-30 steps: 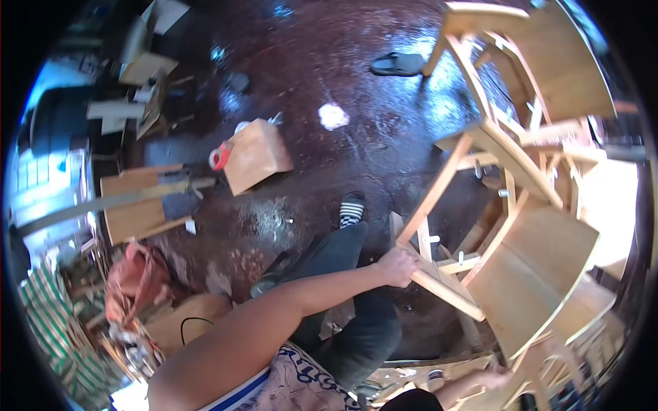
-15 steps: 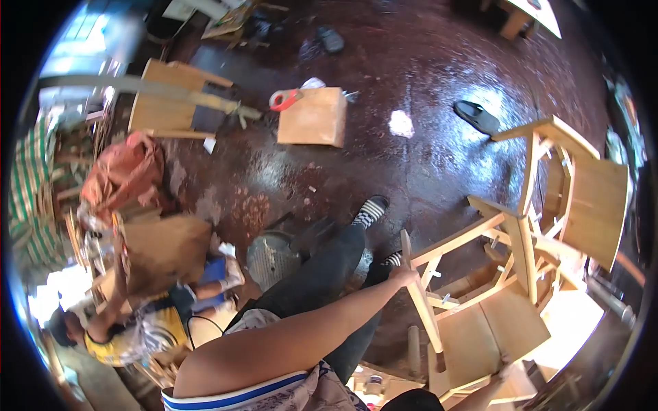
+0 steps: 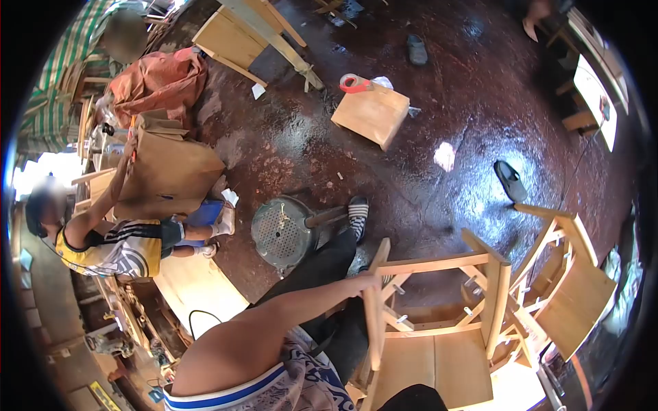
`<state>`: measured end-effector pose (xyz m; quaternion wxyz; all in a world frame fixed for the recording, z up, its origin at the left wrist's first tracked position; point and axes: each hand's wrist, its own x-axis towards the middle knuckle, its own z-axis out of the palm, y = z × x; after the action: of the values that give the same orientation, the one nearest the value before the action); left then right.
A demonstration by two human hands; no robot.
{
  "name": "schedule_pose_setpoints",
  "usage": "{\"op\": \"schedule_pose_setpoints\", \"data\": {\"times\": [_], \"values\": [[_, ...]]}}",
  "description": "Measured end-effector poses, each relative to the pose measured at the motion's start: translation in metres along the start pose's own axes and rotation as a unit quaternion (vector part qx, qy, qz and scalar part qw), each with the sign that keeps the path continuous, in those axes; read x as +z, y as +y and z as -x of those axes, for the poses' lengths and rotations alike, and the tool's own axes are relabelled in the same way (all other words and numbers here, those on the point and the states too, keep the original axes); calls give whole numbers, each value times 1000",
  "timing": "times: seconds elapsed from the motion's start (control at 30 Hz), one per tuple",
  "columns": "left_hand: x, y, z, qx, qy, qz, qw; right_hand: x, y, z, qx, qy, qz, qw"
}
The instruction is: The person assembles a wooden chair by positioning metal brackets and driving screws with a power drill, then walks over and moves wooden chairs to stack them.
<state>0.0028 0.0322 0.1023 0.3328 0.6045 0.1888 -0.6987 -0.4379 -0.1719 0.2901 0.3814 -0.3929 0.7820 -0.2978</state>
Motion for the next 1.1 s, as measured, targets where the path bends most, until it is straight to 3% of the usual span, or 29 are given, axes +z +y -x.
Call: {"op": "schedule_pose_setpoints", "data": {"times": [0.1, 0.17, 0.4, 0.77, 0.83, 0.93, 1.1], "values": [[-31, 36, 82, 12, 8, -2, 1000, 29, -53, 10, -21, -24, -2, 1000], [-40, 54, 123, -15, 90, 2, 996, 47, -92, 19, -35, -35, 0, 999], [-116, 93, 190, 26, 85, 101, 991, 123, -241, 71, -92, -85, 9, 992], [-219, 300, 292, 175, 78, 268, 944, 267, -443, 145, -176, -223, -39, 958], [-235, 342, 297, 242, 84, 294, 921, 311, -472, 138, -192, -258, -61, 945], [-258, 415, 286, 273, 93, 314, 905, 403, -512, 113, -199, -303, -104, 926], [-306, 553, 211, 324, 115, 360, 867, 622, -596, 66, -212, -365, -146, 895]]}}
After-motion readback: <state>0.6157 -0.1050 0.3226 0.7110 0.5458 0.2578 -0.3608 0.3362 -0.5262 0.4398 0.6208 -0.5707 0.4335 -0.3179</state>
